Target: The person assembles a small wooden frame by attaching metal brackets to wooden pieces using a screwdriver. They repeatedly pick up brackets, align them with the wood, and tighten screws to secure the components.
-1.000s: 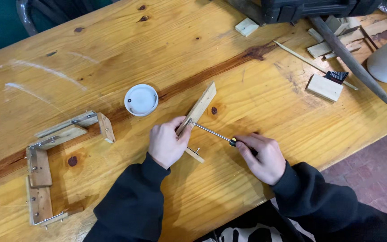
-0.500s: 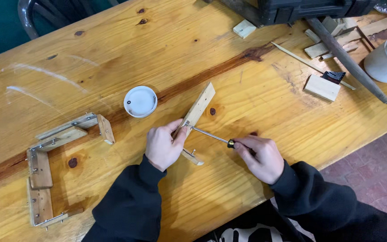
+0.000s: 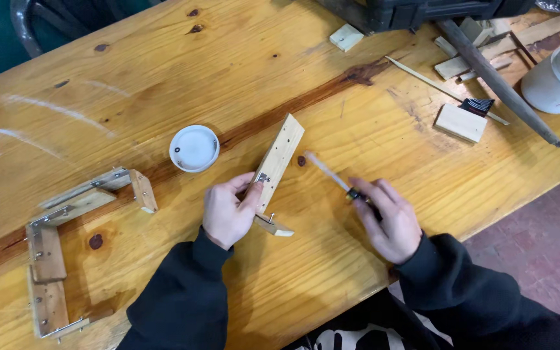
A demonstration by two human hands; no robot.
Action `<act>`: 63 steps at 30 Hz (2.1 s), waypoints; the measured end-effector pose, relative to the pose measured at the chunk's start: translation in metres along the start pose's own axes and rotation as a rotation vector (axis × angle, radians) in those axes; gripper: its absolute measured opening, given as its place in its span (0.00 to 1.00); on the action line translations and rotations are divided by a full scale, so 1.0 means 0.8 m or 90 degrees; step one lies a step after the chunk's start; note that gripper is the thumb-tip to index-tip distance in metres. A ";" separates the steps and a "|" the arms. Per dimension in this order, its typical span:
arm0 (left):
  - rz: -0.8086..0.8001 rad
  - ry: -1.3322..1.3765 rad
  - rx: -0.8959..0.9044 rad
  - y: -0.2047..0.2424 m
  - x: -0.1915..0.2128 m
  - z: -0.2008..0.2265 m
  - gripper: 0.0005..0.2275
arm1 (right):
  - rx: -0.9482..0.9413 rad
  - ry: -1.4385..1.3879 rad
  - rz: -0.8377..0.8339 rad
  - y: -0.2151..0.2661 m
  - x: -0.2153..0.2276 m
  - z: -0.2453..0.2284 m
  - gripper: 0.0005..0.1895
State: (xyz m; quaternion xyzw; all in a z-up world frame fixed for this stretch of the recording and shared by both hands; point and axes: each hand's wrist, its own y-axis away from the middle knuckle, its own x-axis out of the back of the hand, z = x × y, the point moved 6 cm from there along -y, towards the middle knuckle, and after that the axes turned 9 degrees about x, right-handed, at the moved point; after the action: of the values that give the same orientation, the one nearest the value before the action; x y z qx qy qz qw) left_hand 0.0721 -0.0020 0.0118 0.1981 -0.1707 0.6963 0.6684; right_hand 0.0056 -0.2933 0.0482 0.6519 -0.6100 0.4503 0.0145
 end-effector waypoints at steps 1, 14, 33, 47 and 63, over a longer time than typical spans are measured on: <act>-0.006 0.001 0.000 0.001 -0.001 0.005 0.10 | -0.005 0.003 0.001 0.000 0.005 0.008 0.16; -0.066 0.080 -0.019 0.015 -0.025 0.029 0.09 | -0.066 0.420 -0.043 0.002 0.025 0.106 0.16; -0.065 0.100 -0.025 0.025 -0.018 0.020 0.09 | 0.249 0.085 -0.068 -0.096 -0.069 -0.100 0.10; -0.003 0.102 0.041 0.023 0.027 -0.039 0.09 | 0.471 0.079 -0.012 -0.126 -0.113 -0.163 0.05; -0.157 0.276 0.160 0.036 0.051 -0.136 0.11 | 0.300 0.198 -0.193 -0.234 -0.286 -0.060 0.05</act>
State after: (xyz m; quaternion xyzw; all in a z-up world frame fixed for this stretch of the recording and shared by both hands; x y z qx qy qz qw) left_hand 0.0370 0.0865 -0.0606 0.1453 0.0894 0.6518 0.7389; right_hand 0.1642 -0.0394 0.0378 0.6445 -0.3750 0.6660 0.0231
